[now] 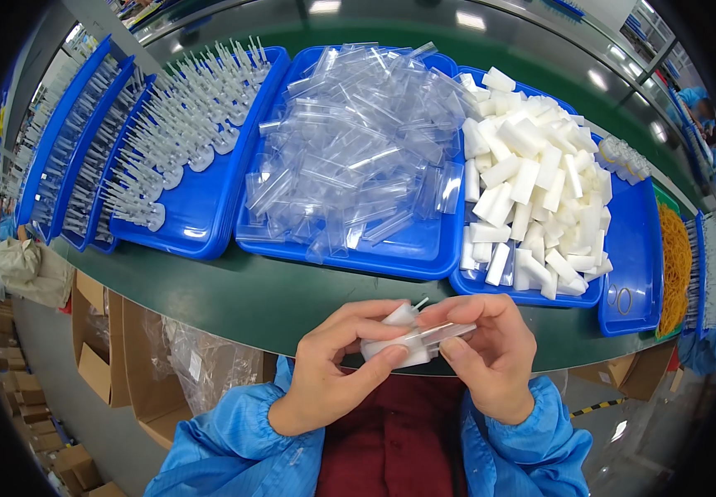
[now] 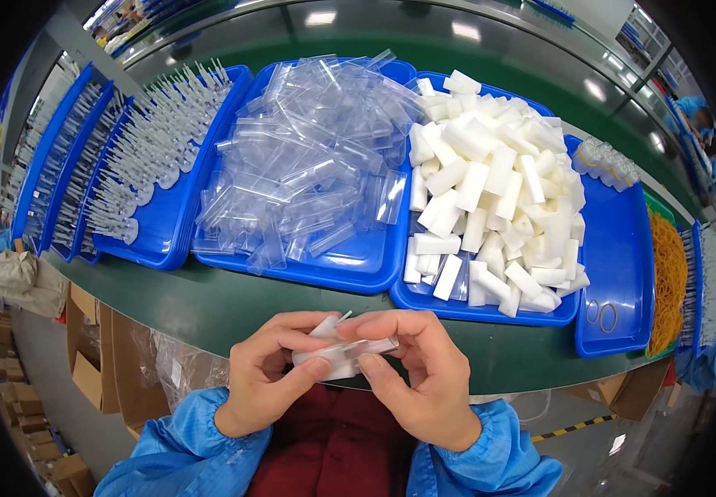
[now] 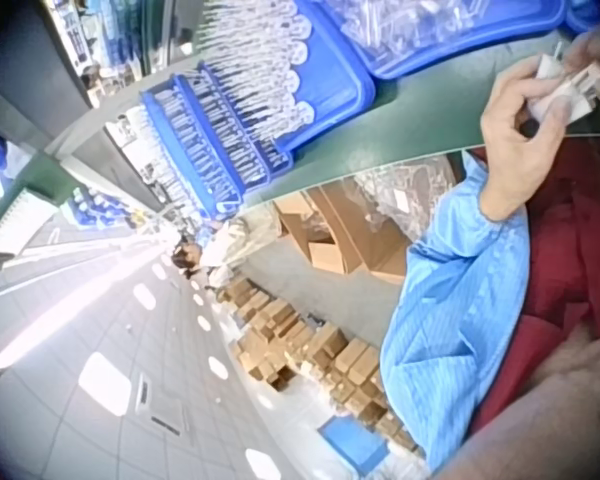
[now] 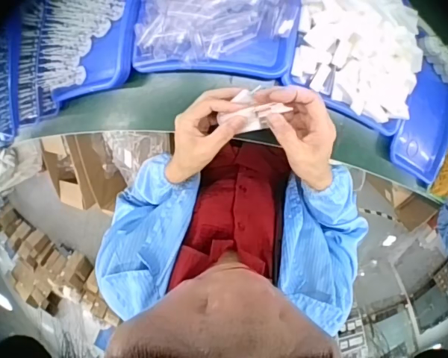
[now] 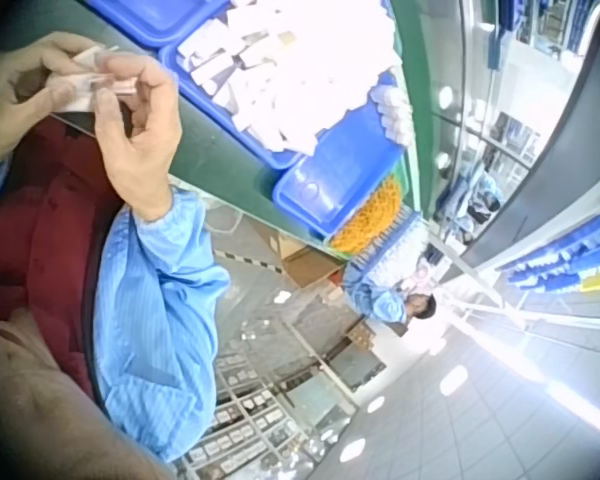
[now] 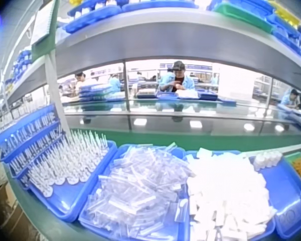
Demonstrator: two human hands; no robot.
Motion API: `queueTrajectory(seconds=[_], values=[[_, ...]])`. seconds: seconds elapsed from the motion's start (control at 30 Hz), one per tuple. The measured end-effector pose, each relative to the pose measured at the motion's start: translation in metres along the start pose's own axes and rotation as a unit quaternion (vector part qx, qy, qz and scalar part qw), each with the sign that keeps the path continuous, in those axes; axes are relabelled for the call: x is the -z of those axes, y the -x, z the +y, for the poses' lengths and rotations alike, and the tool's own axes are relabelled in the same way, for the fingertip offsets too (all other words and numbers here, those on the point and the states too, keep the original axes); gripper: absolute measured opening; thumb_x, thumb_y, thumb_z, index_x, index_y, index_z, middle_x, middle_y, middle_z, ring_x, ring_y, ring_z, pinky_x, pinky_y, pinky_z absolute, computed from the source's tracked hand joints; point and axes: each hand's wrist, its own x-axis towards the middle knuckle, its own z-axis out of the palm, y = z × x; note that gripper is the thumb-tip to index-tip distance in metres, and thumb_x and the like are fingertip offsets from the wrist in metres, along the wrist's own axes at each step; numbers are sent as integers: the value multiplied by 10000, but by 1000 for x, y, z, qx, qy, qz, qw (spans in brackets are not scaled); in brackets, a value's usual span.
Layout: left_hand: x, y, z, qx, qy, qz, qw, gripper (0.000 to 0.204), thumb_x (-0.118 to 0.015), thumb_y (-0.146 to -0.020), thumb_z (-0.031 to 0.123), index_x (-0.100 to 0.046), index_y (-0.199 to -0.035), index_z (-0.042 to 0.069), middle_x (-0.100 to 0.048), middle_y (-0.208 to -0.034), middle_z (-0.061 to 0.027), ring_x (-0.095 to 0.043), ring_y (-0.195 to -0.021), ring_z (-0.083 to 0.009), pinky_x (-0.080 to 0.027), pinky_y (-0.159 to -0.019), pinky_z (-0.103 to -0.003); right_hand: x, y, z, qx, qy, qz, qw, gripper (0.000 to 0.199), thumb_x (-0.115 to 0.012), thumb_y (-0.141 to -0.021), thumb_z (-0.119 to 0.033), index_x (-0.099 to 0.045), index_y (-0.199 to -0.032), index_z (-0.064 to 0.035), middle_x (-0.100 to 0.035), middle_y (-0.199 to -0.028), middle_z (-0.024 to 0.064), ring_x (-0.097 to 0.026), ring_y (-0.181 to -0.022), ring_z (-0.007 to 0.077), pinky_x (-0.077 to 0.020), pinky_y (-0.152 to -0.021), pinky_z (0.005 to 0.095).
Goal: Assembling small plastic components into bundles and securing them with a rubber band.
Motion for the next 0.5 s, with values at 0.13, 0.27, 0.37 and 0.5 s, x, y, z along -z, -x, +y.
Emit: queueTrajectory(seconds=[0.13, 0.27, 0.37, 0.5], values=[[-1, -2, -8, -59, -113, 18, 992, 214, -749, -863, -12, -743, -1076, 15, -672, -1262, -185, -682, -1130, -275, -556, -930, -344, -7, 4, 4, -12, 30, 10, 999, 293, -587, -941, 96, -515, -1220, 44, -627, -1257, 218, -626, -1198, 251, -526, -1012, 376], [2, -1, -4, -110, -207, 22, 972, 279, -784, -835, 0, -747, -1111, 24, -671, -1265, -192, -682, -1137, -288, -563, -925, -345, -3, -4, -1, -34, 47, 12, 998, 281, -625, -951, 48, -564, -1225, 29, -615, -1295, 189, -641, -1150, 226, -534, -980, 351], [6, -1, 2, -147, -256, 18, 955, 343, -812, -809, 16, -747, -1145, 32, -666, -1279, -195, -677, -1153, -304, -561, -943, -361, 11, -11, -10, -25, 176, 4, 984, 280, -697, -925, -1, -639, -1199, -3, -666, -1222, 152, -659, -1056, 193, -538, -931, 318], [5, 0, 1, -140, -278, -10, 950, 388, -816, -793, 5, -725, -1169, -16, -630, -1322, -251, -637, -1224, -342, -543, -1003, -400, 12, -7, -13, -7, 272, -11, 962, 322, -771, -871, -28, -678, -1179, -24, -737, -1023, 104, -670, -992, 160, -529, -896, 295]])
